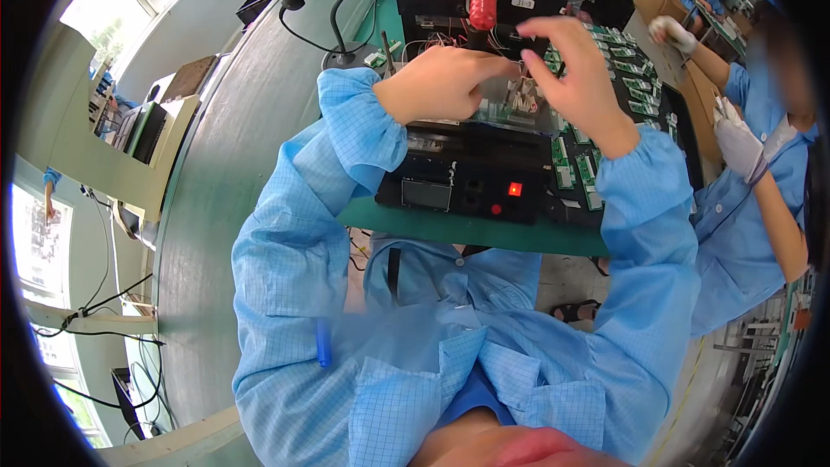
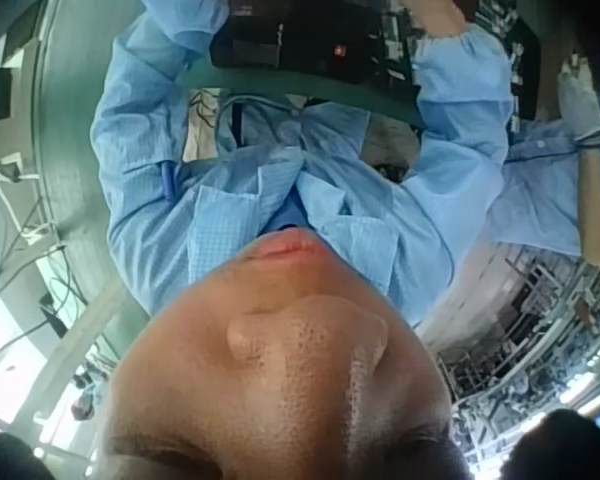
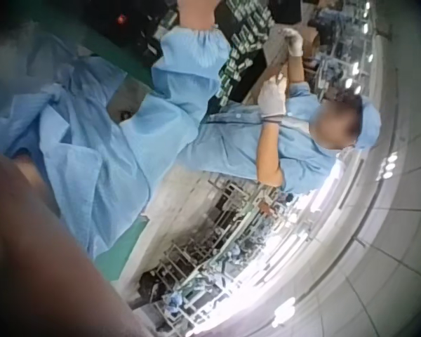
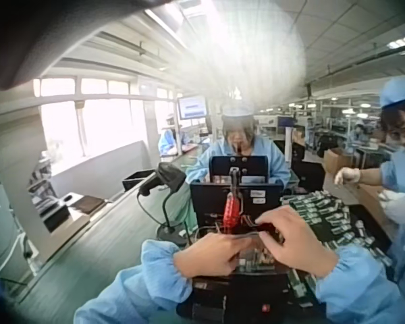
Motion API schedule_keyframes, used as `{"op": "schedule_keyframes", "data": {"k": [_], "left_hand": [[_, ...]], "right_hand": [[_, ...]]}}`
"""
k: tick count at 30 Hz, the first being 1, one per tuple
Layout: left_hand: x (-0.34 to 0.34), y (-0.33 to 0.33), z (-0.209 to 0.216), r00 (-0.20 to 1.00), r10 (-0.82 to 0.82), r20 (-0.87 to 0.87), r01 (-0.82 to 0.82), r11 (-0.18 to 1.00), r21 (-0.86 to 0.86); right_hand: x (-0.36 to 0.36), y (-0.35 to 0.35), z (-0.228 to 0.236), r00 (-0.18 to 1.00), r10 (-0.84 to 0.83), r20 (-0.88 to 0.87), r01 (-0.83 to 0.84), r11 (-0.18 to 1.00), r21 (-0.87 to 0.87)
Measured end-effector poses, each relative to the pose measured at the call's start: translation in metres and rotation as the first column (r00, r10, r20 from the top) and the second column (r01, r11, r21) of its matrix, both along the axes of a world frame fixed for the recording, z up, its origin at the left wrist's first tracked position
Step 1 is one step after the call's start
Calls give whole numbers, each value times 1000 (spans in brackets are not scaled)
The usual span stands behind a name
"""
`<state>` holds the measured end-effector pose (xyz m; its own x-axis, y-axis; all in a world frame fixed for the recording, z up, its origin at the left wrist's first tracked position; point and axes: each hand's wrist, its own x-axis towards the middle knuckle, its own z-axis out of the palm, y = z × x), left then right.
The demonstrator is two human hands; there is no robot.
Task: Test and verify the functionality of printed circuit boards using a specialized testing jig.
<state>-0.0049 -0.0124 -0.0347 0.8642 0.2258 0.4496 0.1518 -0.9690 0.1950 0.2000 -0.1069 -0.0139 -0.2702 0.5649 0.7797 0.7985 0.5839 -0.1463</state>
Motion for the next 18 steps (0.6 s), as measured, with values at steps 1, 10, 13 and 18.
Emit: {"op": "schedule_keyframes", "data": {"k": [1,10,13,18], "left_hand": [[0,0,0,1000,-20,-19,20,1000,2],[-3,5,-5,990,-10,-141,7,1000,-22],[-3,8,-12,981,12,-193,-9,1000,14],[-5,15,-26,999,-49,-11,50,995,88]], "right_hand": [[7,-3,-9,1000,2,1,-2,1000,-1],[10,1,-26,985,-169,28,164,887,-431],[16,7,-33,993,-112,31,114,888,-446],[14,3,-31,990,-130,-49,97,899,-428]]}}
